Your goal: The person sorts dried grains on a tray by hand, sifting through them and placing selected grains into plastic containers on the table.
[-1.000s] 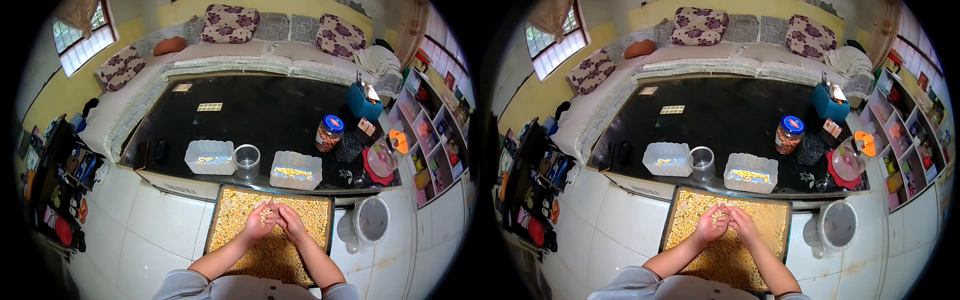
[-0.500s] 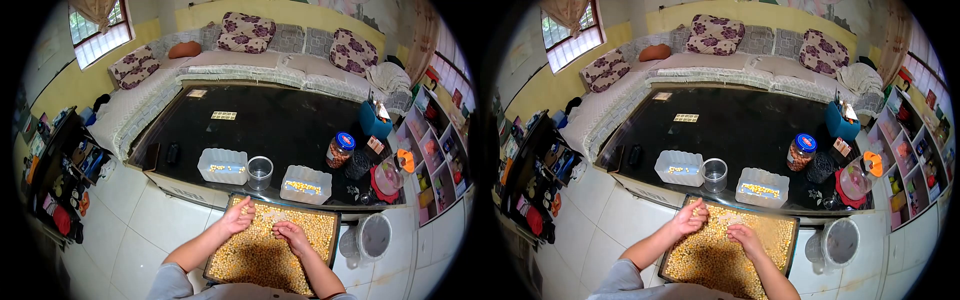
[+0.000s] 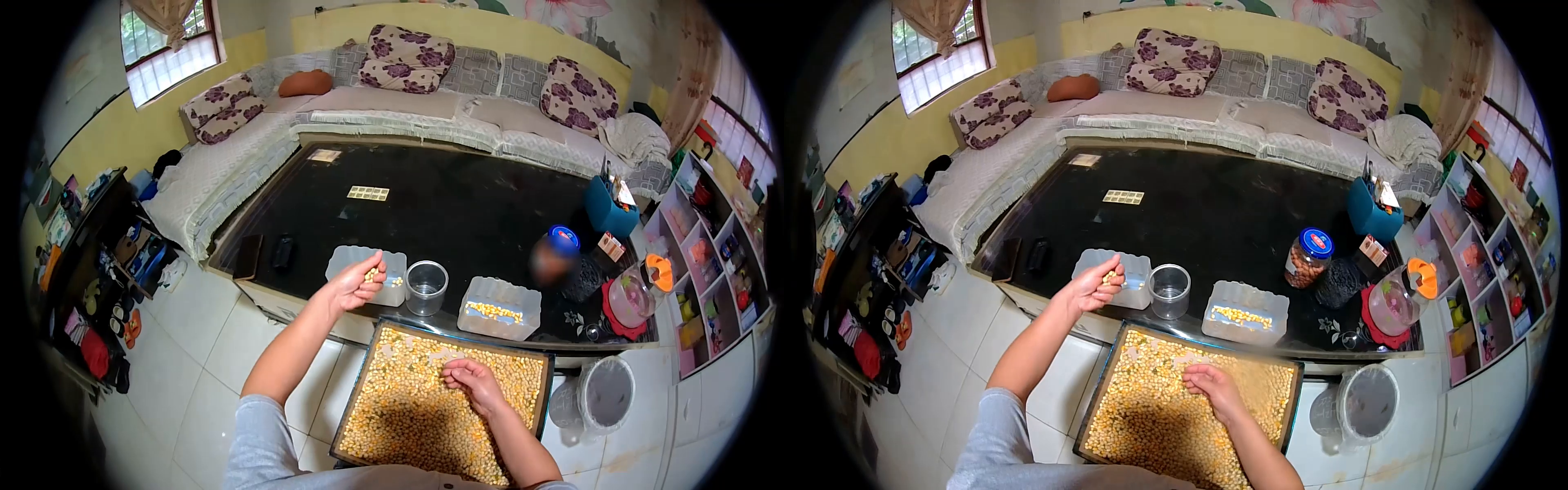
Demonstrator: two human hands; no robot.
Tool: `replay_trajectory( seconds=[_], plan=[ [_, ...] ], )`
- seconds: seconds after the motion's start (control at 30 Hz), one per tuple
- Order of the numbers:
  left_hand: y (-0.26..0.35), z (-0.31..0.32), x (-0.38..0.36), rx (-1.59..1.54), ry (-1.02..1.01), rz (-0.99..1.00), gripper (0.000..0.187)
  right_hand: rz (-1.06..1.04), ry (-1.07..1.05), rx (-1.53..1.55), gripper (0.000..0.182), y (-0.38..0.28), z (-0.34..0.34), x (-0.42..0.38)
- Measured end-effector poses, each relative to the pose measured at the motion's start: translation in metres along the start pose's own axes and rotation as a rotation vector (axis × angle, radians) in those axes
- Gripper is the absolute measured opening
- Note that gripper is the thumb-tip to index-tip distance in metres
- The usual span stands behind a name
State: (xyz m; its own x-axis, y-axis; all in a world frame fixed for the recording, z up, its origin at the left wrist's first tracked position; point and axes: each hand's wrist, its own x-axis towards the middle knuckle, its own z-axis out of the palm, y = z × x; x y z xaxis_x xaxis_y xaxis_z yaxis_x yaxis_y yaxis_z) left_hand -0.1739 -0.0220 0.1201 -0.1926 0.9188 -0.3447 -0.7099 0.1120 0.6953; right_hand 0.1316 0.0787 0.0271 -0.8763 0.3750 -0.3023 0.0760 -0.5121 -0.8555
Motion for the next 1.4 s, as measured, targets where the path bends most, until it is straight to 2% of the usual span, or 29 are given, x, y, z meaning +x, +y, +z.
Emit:
replay_trajectory(
  seconds=[0.13,0.17,0.23,0.27,0.33,0.37,0.4,0.47,0.5,0.57,0.67,0.87,0.97,1.1,1.17,1.2,1.27,1.3,1.4],
  plan=[
    [0.029,-0.001,0.009,0.451,0.183,0.063,0.03,-0.004,-0.011,-0.002,0.021,0.008,0.002,-0.002],
    [0.032,-0.007,0.015,0.452,0.18,0.066,0.03,0.004,-0.011,-0.007,0.021,0.008,0.002,-0.003],
    [0.036,-0.016,0.026,0.808,0.244,-0.045,0.03,0.02,-0.005,-0.016,0.02,0.008,0.001,-0.003],
    [0.036,-0.019,0.029,0.809,0.242,-0.042,0.03,0.018,-0.004,-0.017,0.02,0.008,0.0,-0.003],
    [0.035,-0.018,0.033,1.077,0.293,-0.102,0.032,0.019,-0.002,-0.023,0.02,0.008,-0.002,-0.004],
    [0.034,-0.026,0.041,1.25,0.316,-0.038,0.031,0.016,0.001,-0.024,0.02,0.007,-0.003,-0.005],
    [0.033,-0.03,0.047,1.252,0.312,-0.038,0.031,0.02,0.003,-0.031,0.02,0.007,-0.004,-0.006],
    [0.028,-0.04,0.054,1.673,0.303,0.114,0.029,0.028,0.004,-0.035,0.02,0.008,-0.004,-0.007],
    [0.027,-0.036,0.054,1.673,0.304,0.109,0.029,0.037,0.007,-0.047,0.02,0.009,-0.004,-0.007],
    [0.025,-0.025,0.054,1.872,0.388,0.092,0.027,0.051,0.004,-0.055,0.02,0.011,-0.004,-0.006],
    [0.018,-0.026,0.056,1.919,0.402,0.17,0.026,0.062,-0.004,-0.045,0.02,0.014,-0.005,-0.007],
    [0.011,-0.023,0.06,2.102,0.42,0.162,0.025,0.072,-0.018,-0.049,0.02,0.012,-0.006,-0.007],
    [0.01,-0.015,0.058,2.074,0.399,0.057,0.024,0.083,-0.011,-0.053,0.02,0.013,-0.006,-0.007],
    [0.008,-0.011,0.054,2.111,0.413,0.083,0.023,0.087,-0.015,-0.051,0.02,0.015,-0.007,-0.007],
    [0.007,-0.006,0.051,2.311,0.508,0.285,0.018,0.086,-0.016,-0.05,0.02,0.015,-0.007,-0.007],
    [0.007,0.0,0.047,2.311,0.508,0.286,0.018,0.078,-0.014,-0.045,0.02,0.014,-0.007,-0.007],
    [0.006,0.014,0.036,2.444,0.467,0.457,0.016,0.071,-0.012,-0.041,0.02,0.013,-0.008,-0.008],
    [0.004,0.023,0.029,2.444,0.467,0.456,0.016,0.048,-0.006,-0.051,0.019,0.011,-0.008,-0.008],
    [-0.02,0.063,-0.003,2.403,0.245,0.628,0.016,0.02,0.005,-0.046,0.017,0.008,-0.01,-0.008]
  ],
)
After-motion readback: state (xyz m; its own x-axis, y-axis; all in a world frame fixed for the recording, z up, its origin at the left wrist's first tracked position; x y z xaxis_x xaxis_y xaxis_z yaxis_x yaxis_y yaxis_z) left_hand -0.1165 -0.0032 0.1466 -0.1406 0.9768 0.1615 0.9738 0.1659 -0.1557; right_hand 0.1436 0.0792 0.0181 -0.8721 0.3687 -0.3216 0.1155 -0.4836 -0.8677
